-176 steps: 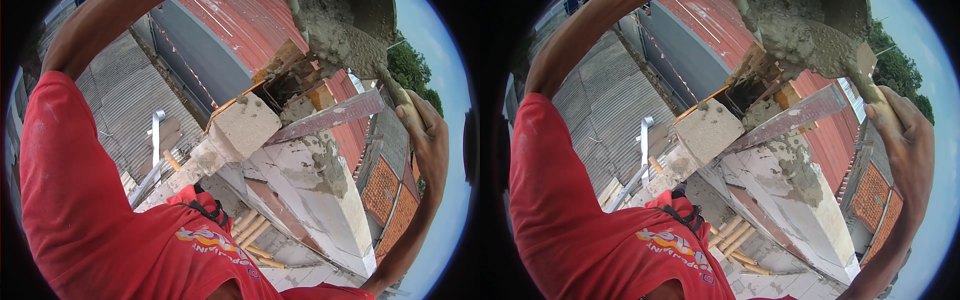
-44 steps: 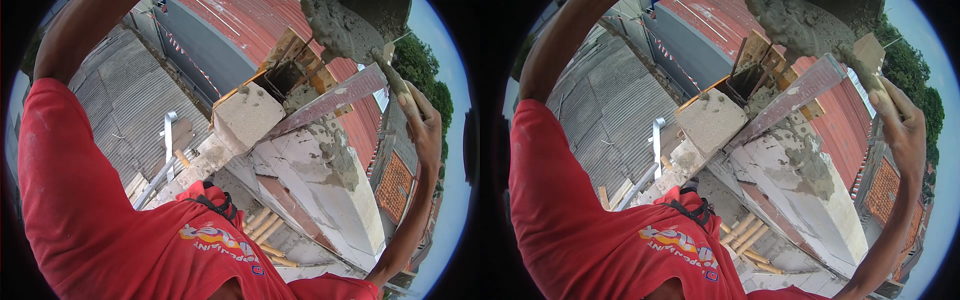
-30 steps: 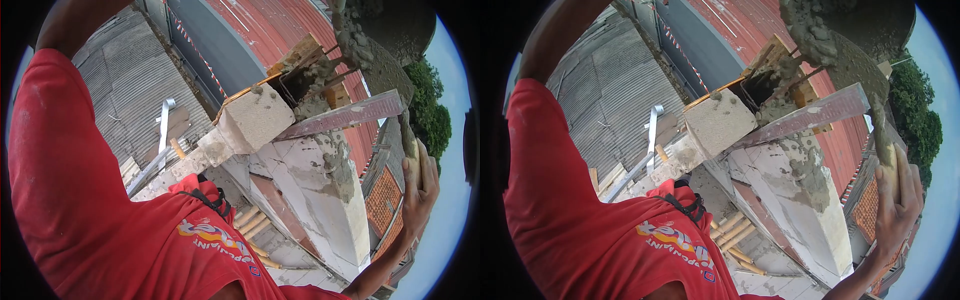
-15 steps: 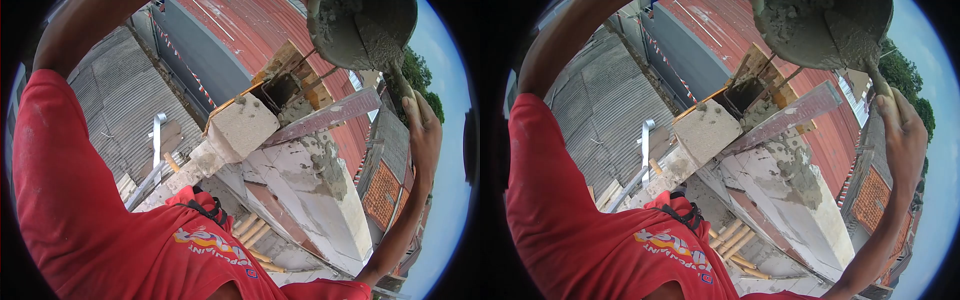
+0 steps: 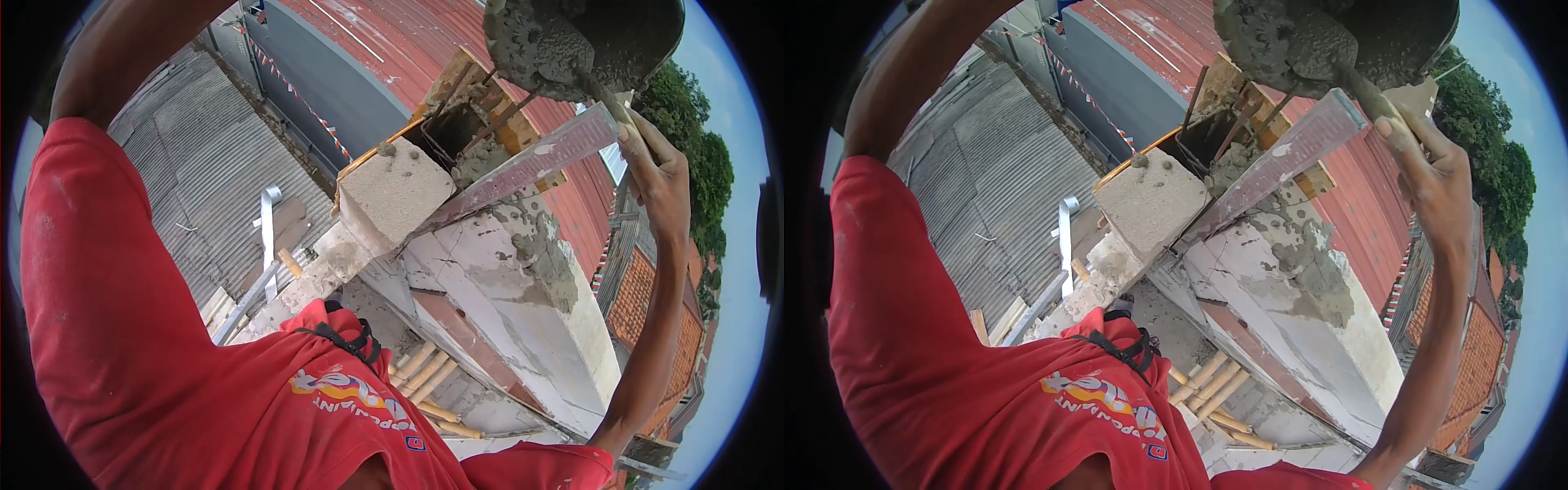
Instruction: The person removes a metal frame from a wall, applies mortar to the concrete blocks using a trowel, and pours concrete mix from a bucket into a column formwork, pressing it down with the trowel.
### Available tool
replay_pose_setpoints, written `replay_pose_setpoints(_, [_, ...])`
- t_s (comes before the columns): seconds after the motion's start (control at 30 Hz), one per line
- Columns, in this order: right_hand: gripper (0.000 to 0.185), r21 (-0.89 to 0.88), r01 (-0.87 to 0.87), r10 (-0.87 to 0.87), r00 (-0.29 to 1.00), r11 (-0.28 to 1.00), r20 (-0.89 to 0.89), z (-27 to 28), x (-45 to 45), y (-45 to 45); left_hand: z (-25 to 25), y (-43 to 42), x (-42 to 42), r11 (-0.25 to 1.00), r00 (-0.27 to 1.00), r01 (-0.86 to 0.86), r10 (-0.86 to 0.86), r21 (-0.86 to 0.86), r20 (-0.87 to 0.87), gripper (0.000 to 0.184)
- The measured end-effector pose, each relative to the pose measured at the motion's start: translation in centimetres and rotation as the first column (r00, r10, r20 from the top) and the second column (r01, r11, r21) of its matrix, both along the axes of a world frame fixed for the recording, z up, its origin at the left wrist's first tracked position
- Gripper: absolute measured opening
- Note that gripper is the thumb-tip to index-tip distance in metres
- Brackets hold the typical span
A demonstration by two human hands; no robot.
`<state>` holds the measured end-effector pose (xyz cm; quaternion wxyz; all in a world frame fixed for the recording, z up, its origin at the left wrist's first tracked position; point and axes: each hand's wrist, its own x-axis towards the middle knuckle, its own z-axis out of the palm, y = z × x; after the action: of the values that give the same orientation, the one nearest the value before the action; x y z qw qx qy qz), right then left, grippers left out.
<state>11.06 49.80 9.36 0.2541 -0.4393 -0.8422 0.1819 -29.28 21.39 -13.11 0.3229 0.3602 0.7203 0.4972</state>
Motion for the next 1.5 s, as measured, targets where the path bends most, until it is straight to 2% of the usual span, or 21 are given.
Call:
replay_pose_setpoints(0.27, [0.05, 0.307, -0.129, 0.114, 0.991, 0.943, 0.066, -2.1, 2.6, -0.2, 0.2, -0.2, 0.1, 1.0, 1.0, -0.003, 0.003, -0.002, -0.004, 0.029])
replay_pose_setpoints(0.43, [0.047, 0.343, -0.042, -0.049, 0.966, 0.938, 0.253, -0.9, 3.2, -3.2, -0.5, -0.6, 0.4, 1.0, 1.0, -0.004, 0.004, -0.009, 0.01, 0.029])
replay_pose_setpoints(0.53, [0.046, 0.47, -0.078, -0.063, 0.959, 0.879, 0.277, -1.2, 3.6, -4.3, -0.5, -0.6, 0.2, 1.0, 1.0, -0.007, 0.008, -0.012, 0.011, 0.029])
replay_pose_setpoints(0.73, [0.042, 0.527, -0.091, -0.073, 0.957, 0.845, 0.281, -0.2, 4.6, -5.3, -0.3, -0.6, 0.0, 1.0, 1.0, -0.004, 0.004, 0.002, 0.011, 0.029])
replay_pose_setpoints(0.93, [0.043, 0.613, 0.069, -0.237, 0.951, 0.787, 0.197, 1.7, 4.2, -3.5, 3.9, 1.4, -1.2, 0.995, 0.994, 0.062, -0.055, 0.075, -0.093, 0.029])
replay_pose_setpoints(0.97, [0.042, 0.713, 0.014, -0.236, 0.948, 0.702, 0.214, 2.1, 3.6, -2.9, 4.8, 1.9, -1.4, 0.992, 0.99, 0.081, -0.07, 0.092, -0.122, 0.029])
replay_pose_setpoints(1.07, [0.04, 0.893, 0.019, -0.551, 0.793, 0.449, 0.26, 3.0, -0.6, -3.2, 8.5, 4.0, -1.6, 0.977, 0.968, 0.157, -0.124, 0.144, -0.216, 0.029])
replay_pose_setpoints(1.17, [0.036, 0.903, -0.033, -0.692, 0.631, 0.429, 0.351, 3.1, -4.7, -3.9, 13.2, 6.5, -1.9, 0.948, 0.93, 0.246, -0.172, 0.2, -0.326, 0.029])
replay_pose_setpoints(1.27, [0.031, 0.833, -0.146, -0.526, 0.714, 0.534, 0.462, 2.5, -4.5, -3.3, 17.0, 8.9, -0.1, 0.903, 0.877, 0.358, -0.239, 0.236, -0.416, 0.03])
replay_pose_setpoints(1.3, [0.033, 0.781, -0.121, -0.513, 0.69, 0.613, 0.51, 1.9, -4.4, -3.5, 18.2, 9.7, 0.5, 0.885, 0.859, 0.395, -0.261, 0.245, -0.44, 0.03])
replay_pose_setpoints(1.4, [0.032, 0.804, -0.159, -0.385, 0.814, 0.573, 0.436, 0.7, -3.8, -4.3, 21.4, 12.8, 2.7, 0.833, 0.801, 0.492, -0.319, 0.253, -0.507, 0.03])
replay_pose_setpoints(1.43, [0.034, 0.702, -0.101, -0.282, 0.869, 0.705, 0.408, 1.0, -3.0, -4.5, 22.4, 13.8, 3.5, 0.817, 0.777, 0.522, -0.338, 0.244, -0.532, 0.03])
replay_pose_setpoints(1.5, [0.034, 0.725, -0.057, -0.294, 0.89, 0.686, 0.348, 1.8, -2.2, -4.9, 23.9, 15.7, 4.8, 0.796, 0.738, 0.565, -0.369, 0.218, -0.566, 0.03])
